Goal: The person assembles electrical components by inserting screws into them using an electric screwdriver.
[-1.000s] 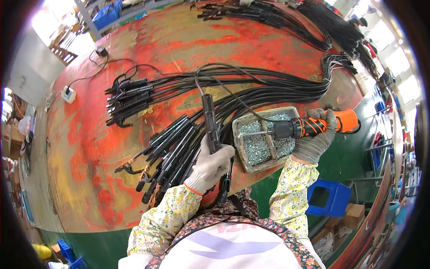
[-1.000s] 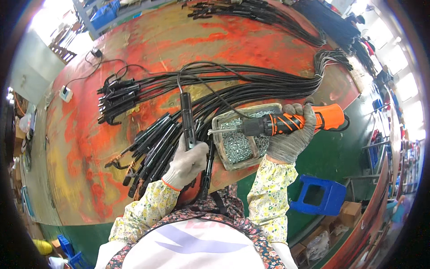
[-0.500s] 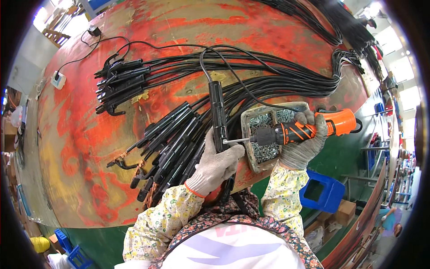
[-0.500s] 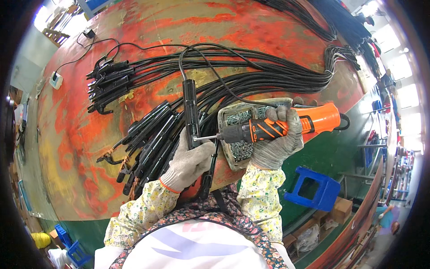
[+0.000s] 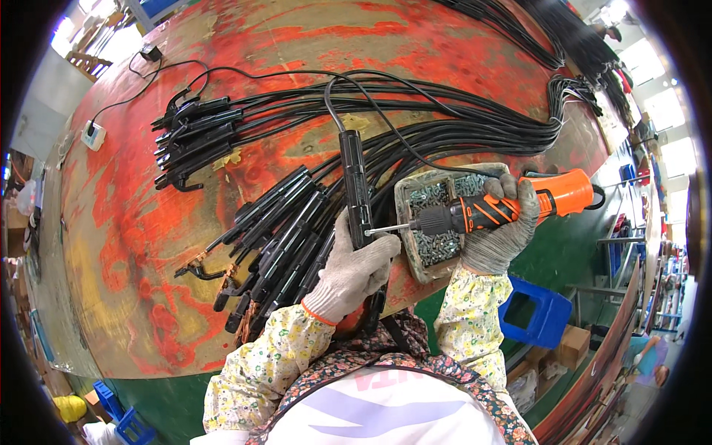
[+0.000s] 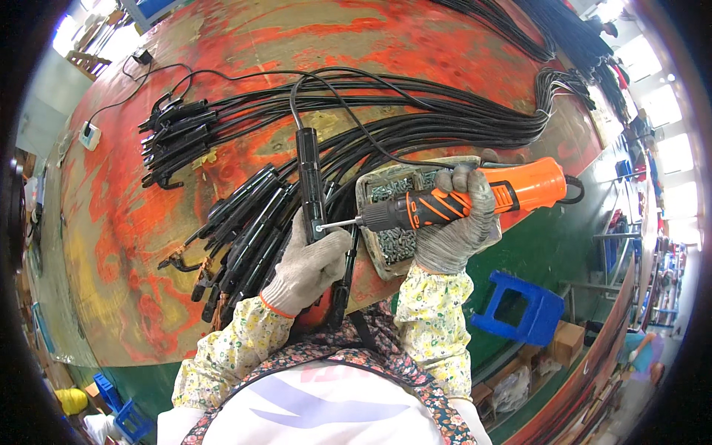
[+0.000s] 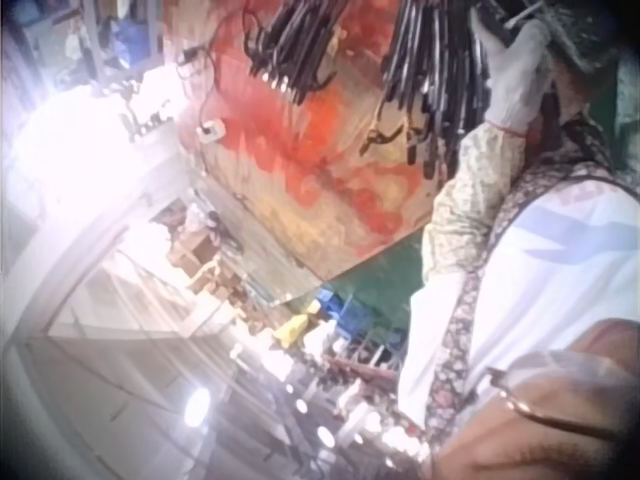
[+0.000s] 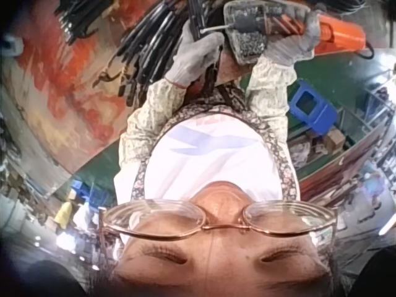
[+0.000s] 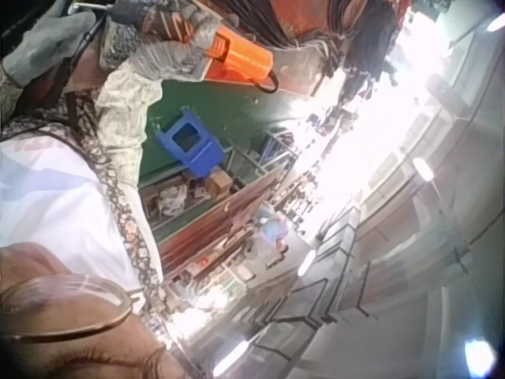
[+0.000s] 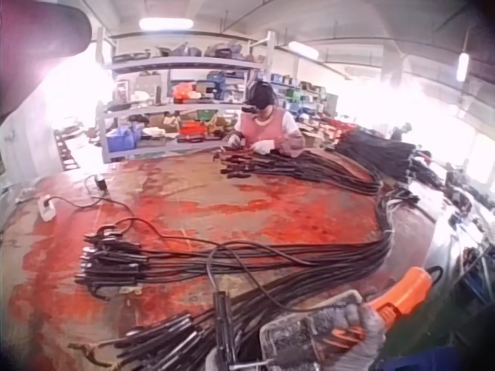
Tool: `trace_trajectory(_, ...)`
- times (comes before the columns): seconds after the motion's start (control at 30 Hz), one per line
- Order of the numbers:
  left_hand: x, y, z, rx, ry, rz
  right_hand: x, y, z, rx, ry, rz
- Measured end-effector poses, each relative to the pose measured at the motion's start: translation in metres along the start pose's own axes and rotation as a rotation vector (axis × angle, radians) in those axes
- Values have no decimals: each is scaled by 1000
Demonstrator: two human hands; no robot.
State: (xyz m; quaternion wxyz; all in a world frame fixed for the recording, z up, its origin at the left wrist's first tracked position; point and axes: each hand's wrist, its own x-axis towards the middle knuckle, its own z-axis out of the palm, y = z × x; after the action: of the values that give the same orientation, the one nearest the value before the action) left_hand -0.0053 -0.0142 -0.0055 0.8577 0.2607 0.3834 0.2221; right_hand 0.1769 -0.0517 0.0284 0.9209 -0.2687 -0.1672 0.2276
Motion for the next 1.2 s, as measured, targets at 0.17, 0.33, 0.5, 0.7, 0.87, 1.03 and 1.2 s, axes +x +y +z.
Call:
trace_trajectory(0.17, 4, -4, 5, -47, 7, 74, -8, -6, 30, -130, -85, 1)
trace_trajectory(0.33, 2, 0, 3, 8, 18, -12, -23, -9, 64, -304, -101, -79)
trace_trajectory(0.5, 2, -5, 2, -31, 58, -37, -44, -9, 88, -720, -140, -75)
trace_trajectory(0.7, 1, -12, -4, -83, 14, -20, -44, -3, 87, -866, -326, -251)
trace_trajectory(0.87, 5, -10, -13, 3, -4, 14, -44, 5, 99, -555, -275, 38)
trace_trajectory(1.03, 7, -12, -5, 62, -67, 162, -46, 37, 46, -215, -334, 98)
trace_trajectory(1.2, 14, -7, -8, 1403, -290, 1275, -55, 148, 6, 8, -481, -82)
